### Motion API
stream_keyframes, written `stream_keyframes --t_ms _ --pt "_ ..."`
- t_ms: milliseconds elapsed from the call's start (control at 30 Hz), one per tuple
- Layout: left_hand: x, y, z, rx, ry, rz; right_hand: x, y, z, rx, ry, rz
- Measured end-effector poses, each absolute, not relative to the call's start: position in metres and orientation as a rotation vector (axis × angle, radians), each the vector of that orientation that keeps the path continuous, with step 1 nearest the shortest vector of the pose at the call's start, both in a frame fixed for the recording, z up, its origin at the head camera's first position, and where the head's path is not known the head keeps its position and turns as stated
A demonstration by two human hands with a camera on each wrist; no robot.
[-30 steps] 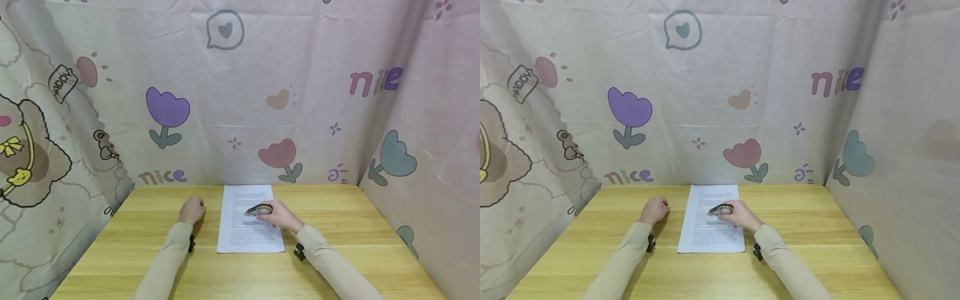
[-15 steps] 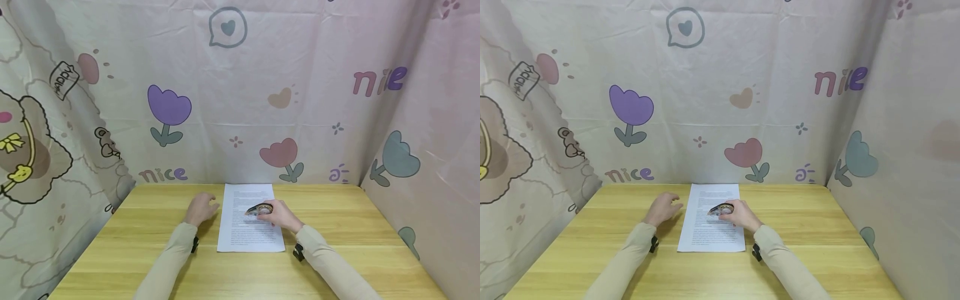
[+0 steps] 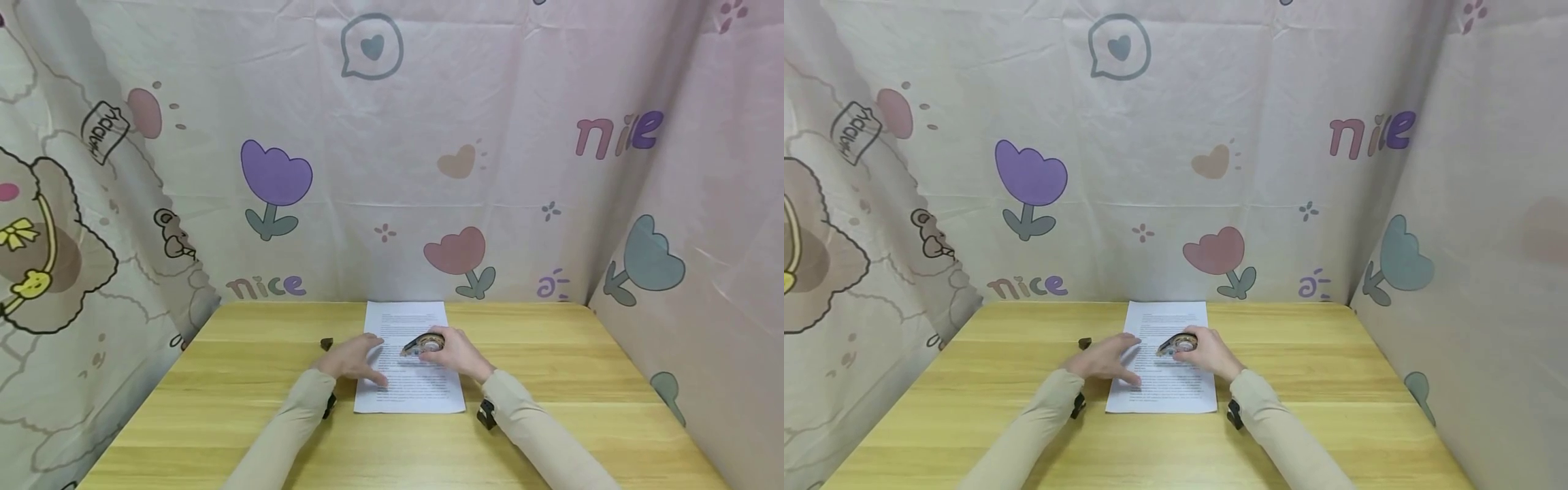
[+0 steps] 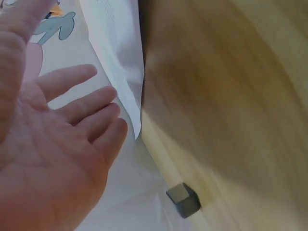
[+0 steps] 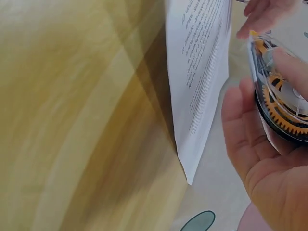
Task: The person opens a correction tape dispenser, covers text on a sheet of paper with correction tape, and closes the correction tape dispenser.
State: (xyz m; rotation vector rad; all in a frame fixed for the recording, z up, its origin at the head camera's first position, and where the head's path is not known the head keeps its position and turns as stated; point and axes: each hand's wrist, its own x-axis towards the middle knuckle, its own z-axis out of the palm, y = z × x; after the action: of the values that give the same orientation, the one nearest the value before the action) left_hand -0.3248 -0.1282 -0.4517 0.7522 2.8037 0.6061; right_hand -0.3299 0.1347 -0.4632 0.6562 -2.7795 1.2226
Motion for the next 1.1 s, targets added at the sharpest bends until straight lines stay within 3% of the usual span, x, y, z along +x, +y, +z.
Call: stream_keyframes --t_ms 1100 --pt "-0.32 -0.117 -0.463 0.67 2.683 0.493 -0.322 0.128 -0.467 0.747 -2.811 1.471"
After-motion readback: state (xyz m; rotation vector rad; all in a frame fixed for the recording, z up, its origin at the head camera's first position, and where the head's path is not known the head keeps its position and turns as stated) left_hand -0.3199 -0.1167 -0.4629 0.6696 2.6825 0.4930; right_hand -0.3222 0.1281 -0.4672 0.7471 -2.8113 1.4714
